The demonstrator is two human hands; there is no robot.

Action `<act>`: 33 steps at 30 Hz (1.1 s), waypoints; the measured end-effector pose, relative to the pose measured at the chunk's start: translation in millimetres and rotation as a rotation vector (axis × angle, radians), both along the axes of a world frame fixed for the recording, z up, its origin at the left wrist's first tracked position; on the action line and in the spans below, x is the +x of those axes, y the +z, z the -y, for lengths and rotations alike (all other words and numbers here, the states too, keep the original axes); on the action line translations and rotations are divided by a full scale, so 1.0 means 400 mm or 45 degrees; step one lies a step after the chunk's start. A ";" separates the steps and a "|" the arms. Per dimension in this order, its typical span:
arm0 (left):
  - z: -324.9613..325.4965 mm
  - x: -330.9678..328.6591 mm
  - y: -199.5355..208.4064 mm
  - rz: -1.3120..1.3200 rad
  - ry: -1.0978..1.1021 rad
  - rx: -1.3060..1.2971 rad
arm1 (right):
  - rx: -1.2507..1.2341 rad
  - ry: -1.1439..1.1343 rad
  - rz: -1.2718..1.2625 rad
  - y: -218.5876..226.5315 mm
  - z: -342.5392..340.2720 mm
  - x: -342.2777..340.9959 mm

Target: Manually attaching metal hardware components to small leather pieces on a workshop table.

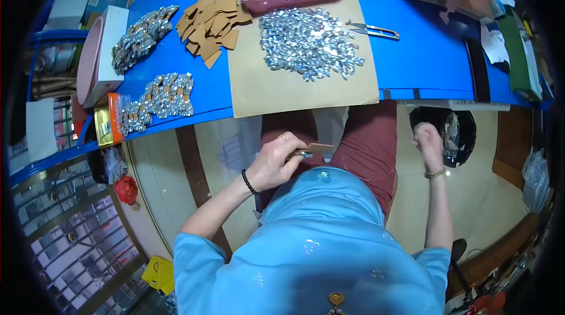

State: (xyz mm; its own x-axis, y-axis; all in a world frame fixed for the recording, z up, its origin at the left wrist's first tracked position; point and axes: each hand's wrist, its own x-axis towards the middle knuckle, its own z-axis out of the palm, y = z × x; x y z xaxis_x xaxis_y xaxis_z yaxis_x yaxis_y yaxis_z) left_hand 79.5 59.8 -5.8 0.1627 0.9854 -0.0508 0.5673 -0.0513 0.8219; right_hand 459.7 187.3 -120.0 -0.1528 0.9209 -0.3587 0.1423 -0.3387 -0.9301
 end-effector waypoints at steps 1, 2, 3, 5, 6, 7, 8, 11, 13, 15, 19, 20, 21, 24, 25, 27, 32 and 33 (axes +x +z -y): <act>0.000 0.017 0.000 0.017 -0.034 0.019 | -0.082 0.127 -0.070 0.081 0.001 -0.129; -0.001 0.029 0.000 0.024 -0.050 0.017 | -0.079 0.388 -0.200 0.117 0.013 -0.197; 0.004 0.036 -0.006 0.011 -0.108 0.076 | -0.171 0.440 -0.219 0.187 0.032 -0.291; 0.018 0.046 -0.015 -0.016 -0.213 0.193 | 0.081 0.889 0.016 0.256 0.056 -0.379; 0.024 0.049 -0.018 -0.014 -0.211 0.189 | 0.076 0.891 0.015 0.269 0.068 -0.402; 0.030 0.052 -0.021 -0.028 -0.215 0.261 | 0.227 0.977 -0.007 0.279 0.083 -0.420; 0.036 0.053 -0.023 -0.042 -0.217 0.334 | 0.379 1.064 -0.031 0.284 0.096 -0.426; 0.048 0.052 -0.035 -0.046 -0.199 0.454 | 0.516 1.050 0.006 0.280 0.129 -0.412; 0.049 0.052 -0.040 -0.034 -0.173 0.557 | 0.586 1.041 0.030 0.280 0.144 -0.406; 0.051 0.055 -0.038 -0.036 -0.171 0.573 | 0.696 1.072 0.123 0.282 0.153 -0.403; 0.051 0.052 -0.037 -0.060 -0.182 0.617 | 0.794 1.107 0.205 0.288 0.157 -0.402; 0.053 0.050 -0.041 -0.063 -0.191 0.630 | 0.814 1.117 0.222 0.290 0.157 -0.403; 0.054 0.049 -0.041 -0.065 -0.201 0.642 | 0.815 1.118 0.222 0.291 0.157 -0.404; 0.048 0.044 -0.029 -0.074 -0.219 0.658 | 0.834 1.127 0.213 0.292 0.159 -0.408; 0.047 0.042 -0.026 -0.079 -0.229 0.666 | 0.834 1.126 0.211 0.292 0.161 -0.409; 0.046 0.040 -0.026 -0.088 -0.242 0.663 | 0.825 1.102 0.197 0.293 0.162 -0.410; 0.038 0.034 -0.025 -0.118 -0.306 0.656 | 0.808 1.094 0.219 0.291 0.162 -0.412; 0.036 0.033 -0.024 -0.125 -0.323 0.655 | 0.808 1.093 0.219 0.290 0.162 -0.412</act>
